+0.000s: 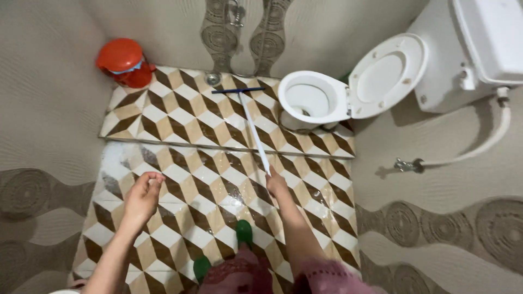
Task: The person sprays water from a handheld shower head into the toilet bowl, then uses a squeegee to push water across the tiled bathroom floor. The person moves a bucket and continues squeegeeing the floor toward the door.
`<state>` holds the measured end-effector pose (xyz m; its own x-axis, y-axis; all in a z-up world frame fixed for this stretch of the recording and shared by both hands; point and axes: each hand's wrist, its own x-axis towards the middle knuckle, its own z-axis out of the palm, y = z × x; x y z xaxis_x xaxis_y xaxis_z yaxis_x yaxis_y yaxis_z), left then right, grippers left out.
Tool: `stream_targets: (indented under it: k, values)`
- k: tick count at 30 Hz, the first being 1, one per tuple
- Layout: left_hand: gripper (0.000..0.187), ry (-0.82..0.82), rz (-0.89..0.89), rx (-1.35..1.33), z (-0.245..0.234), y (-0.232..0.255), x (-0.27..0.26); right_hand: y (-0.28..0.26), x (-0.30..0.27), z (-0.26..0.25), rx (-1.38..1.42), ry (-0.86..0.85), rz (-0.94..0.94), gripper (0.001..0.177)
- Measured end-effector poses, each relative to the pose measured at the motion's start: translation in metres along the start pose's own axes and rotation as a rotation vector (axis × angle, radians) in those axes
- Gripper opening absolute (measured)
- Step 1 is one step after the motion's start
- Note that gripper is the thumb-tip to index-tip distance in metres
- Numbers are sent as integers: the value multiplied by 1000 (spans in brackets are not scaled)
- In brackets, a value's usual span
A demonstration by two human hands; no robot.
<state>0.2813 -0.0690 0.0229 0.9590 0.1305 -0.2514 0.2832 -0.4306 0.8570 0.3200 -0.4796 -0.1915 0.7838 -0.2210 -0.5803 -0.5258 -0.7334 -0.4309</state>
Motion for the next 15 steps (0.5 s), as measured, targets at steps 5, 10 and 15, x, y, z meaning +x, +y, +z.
stream_targets:
  k: [5,10,15]
  values:
    - [15,-95,46,-86,12,-10,-6,-5,-258,-62,67,-8,97,58]
    - [29,-152,176,-16,38,-53,7,207,-260,49,364,7,321,58]
    - [12,-289,-116,-125,58,-5,-39,183,-376,4,476,66,353,56]
